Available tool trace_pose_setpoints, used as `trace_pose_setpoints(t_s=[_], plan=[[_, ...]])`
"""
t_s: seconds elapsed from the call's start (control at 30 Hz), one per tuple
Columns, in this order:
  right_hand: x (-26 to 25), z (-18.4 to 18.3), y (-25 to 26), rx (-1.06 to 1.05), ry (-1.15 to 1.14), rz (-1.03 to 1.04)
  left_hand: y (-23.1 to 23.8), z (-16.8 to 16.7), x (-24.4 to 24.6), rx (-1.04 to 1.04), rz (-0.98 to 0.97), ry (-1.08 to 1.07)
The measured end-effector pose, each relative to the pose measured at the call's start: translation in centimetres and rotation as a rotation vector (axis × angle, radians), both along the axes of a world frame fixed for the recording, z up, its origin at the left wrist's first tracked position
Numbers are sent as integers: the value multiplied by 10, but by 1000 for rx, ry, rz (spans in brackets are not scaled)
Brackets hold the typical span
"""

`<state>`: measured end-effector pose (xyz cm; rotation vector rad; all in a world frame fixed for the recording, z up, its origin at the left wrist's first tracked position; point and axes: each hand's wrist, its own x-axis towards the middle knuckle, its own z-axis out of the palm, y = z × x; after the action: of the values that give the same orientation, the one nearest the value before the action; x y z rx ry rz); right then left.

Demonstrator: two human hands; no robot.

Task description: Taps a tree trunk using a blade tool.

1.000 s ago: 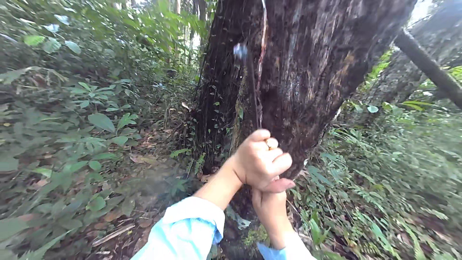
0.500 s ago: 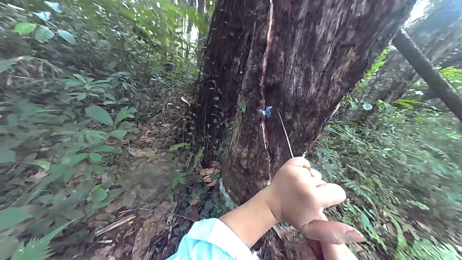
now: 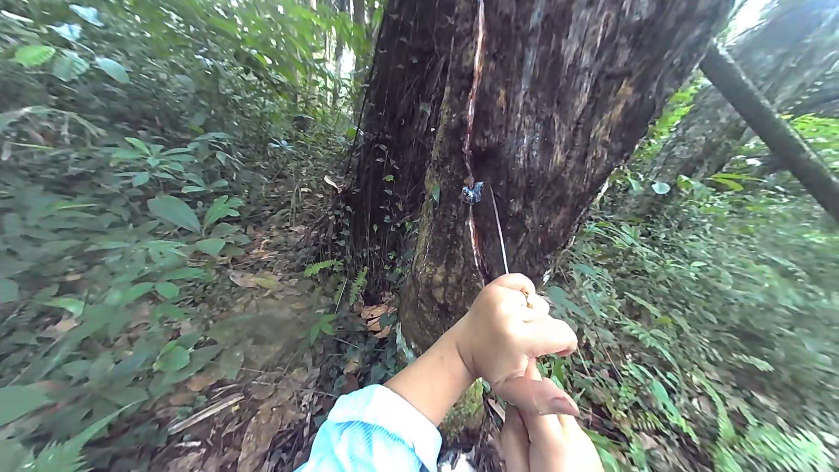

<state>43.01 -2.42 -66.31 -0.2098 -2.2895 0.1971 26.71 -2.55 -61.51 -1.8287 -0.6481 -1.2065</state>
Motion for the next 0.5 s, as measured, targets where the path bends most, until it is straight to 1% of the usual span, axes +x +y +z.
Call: trace_pose_setpoints(t_s=[0.23,0.3,0.4,0.47,0.5], plan=[[-3,-7,19,52,40,-8,10,-2,0,26,68,33],[-11,-16,26,93,104,-14,12,-4,-2,17,101,47],[-32,-28,42,142,229,-18,20,-6,-11,42,206,71],[-36,-25,49,149,254,-16,24,-2,-11,73,233,73],[-29,-19,47,128,226,-16,23,0,-7,73,228,56]])
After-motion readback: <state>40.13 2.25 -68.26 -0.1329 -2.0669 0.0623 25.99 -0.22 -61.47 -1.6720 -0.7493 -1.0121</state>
